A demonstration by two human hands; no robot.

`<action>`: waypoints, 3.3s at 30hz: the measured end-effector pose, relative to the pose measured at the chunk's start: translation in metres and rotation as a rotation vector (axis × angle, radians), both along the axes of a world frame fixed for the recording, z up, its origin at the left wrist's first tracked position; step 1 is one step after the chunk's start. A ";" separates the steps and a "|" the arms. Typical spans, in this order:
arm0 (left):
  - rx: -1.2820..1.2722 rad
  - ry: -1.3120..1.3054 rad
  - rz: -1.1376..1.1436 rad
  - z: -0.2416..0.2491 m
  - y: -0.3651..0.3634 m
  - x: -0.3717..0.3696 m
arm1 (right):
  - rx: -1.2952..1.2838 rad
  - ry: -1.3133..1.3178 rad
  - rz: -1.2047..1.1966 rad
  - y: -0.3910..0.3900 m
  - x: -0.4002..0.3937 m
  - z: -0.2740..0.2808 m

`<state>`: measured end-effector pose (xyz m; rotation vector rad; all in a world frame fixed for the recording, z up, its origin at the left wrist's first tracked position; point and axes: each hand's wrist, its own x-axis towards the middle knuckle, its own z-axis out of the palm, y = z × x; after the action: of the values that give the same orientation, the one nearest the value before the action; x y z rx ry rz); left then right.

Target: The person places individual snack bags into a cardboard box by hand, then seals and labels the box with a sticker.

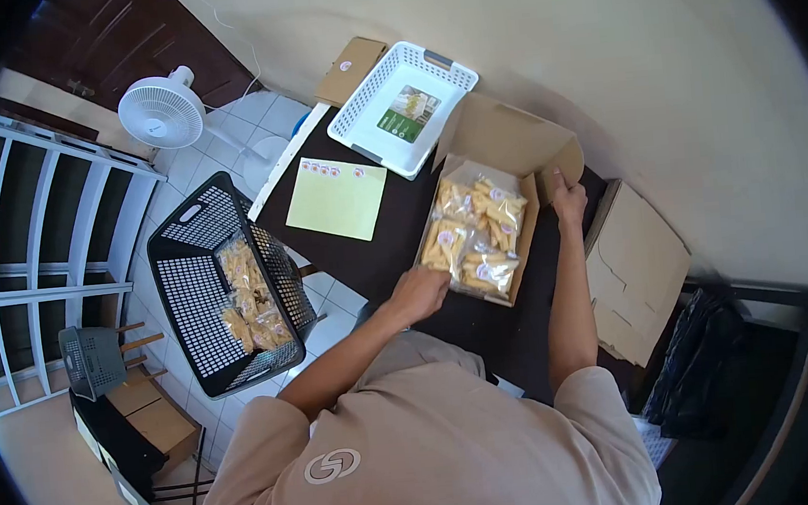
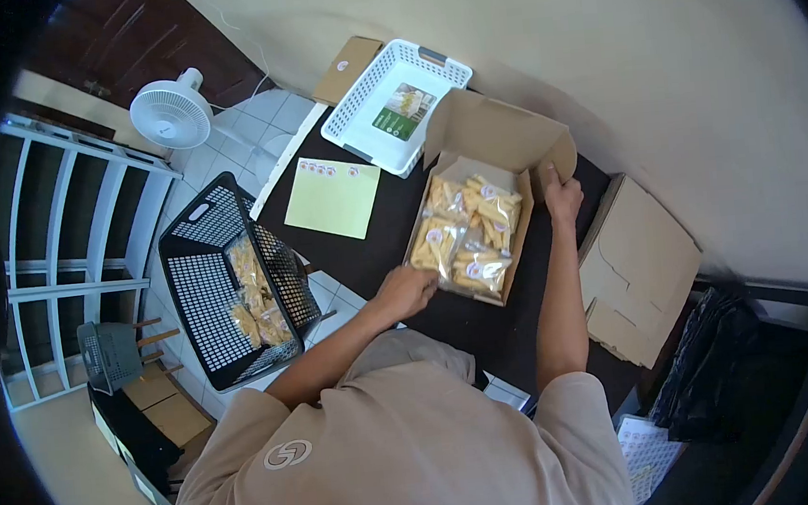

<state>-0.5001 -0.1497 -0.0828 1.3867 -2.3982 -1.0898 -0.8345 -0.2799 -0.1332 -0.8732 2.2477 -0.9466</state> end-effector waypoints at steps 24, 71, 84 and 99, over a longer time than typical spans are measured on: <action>-0.311 0.395 0.282 -0.019 -0.056 0.008 | -0.274 0.411 0.620 0.114 0.160 0.033; 0.049 0.084 0.305 -0.058 -0.075 -0.014 | -0.071 -0.016 0.235 0.094 0.095 -0.009; 0.013 0.108 0.295 -0.058 -0.075 -0.014 | -0.019 0.168 -0.209 0.042 0.027 -0.039; 0.070 0.069 0.281 -0.067 -0.077 -0.012 | 0.053 0.063 0.105 0.043 0.037 0.002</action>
<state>-0.5123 -0.2264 -0.1499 1.6197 -2.0563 -1.1339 -0.7972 -0.2366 -0.1311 -0.9998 2.2451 -0.8183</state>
